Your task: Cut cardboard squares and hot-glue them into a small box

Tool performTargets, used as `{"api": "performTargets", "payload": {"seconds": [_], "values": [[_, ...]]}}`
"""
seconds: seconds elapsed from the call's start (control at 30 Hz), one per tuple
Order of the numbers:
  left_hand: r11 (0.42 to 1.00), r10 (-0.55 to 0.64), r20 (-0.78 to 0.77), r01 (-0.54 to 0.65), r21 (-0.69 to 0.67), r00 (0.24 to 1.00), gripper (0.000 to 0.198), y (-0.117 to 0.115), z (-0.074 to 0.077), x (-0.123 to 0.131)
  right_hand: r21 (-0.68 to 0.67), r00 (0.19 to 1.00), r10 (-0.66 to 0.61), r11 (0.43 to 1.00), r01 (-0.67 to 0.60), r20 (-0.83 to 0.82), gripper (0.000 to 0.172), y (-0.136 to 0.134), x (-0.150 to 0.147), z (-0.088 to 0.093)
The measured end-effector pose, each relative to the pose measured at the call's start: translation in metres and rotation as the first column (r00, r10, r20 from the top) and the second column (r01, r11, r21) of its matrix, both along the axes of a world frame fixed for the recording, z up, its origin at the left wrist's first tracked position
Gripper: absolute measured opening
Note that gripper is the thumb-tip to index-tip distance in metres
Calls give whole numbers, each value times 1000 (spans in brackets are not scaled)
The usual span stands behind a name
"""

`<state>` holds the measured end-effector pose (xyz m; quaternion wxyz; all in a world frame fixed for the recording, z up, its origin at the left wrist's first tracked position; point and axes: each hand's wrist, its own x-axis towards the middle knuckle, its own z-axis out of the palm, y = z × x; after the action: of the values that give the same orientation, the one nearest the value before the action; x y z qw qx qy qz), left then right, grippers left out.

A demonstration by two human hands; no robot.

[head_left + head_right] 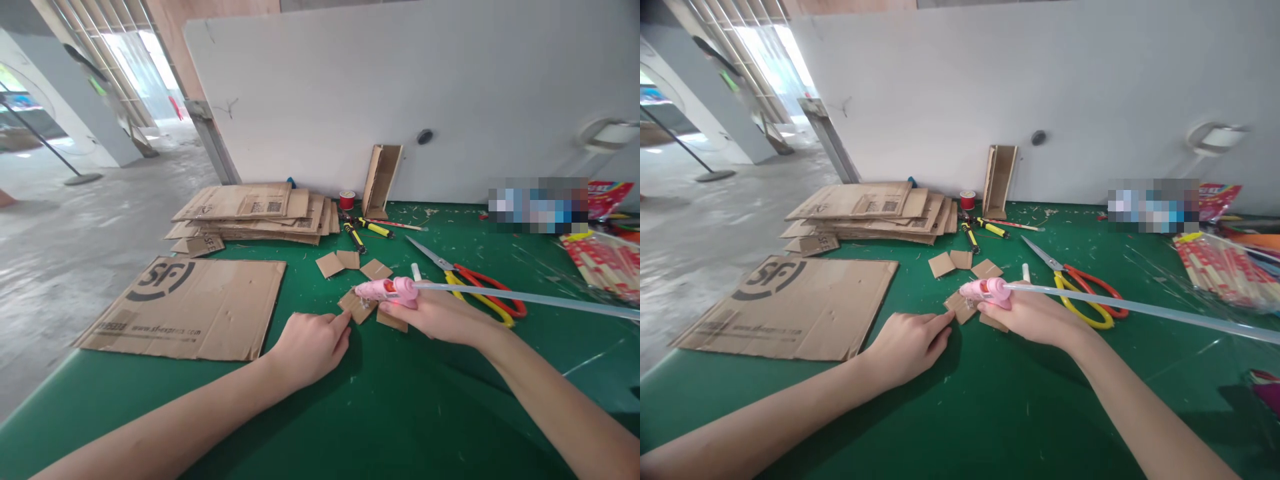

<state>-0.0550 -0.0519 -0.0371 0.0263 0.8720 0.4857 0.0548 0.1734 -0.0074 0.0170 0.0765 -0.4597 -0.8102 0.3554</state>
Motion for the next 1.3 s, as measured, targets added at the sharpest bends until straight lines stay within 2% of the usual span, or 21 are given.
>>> {"api": "performTargets", "payload": {"seconds": [0.13, 0.33, 0.53, 0.73, 1.1, 1.3], "values": [[1000, -2, 3, 2, -1, 1000, 36, 0, 0, 0, 24, 996, -70, 997, 69, 59, 42, -2, 1, 3], [1000, 0, 5, 0, 4, 1000, 36, 0, 0, 0, 17, 982, -98, 995, 96, 159, 41, -5, -4, 14], [1000, -14, 3, 14, 13, 1000, 37, 0, 0, -1, 30, 993, -90, 996, 88, 74, 43, -3, -1, 12], [1000, -16, -4, 16, 20, 1000, 37, 0, 0, -1, -24, 983, -129, 991, 133, 130, 47, -4, -2, 15], [999, -15, -6, 15, 31, 1000, 35, 2, -2, -1, 32, 983, -145, 989, 142, 111, 44, -8, -3, 16], [999, -14, -7, 14, 34, 1000, 34, 1, -2, -1, 70, 971, -150, 988, 139, 185, 42, -11, -6, 18]]}}
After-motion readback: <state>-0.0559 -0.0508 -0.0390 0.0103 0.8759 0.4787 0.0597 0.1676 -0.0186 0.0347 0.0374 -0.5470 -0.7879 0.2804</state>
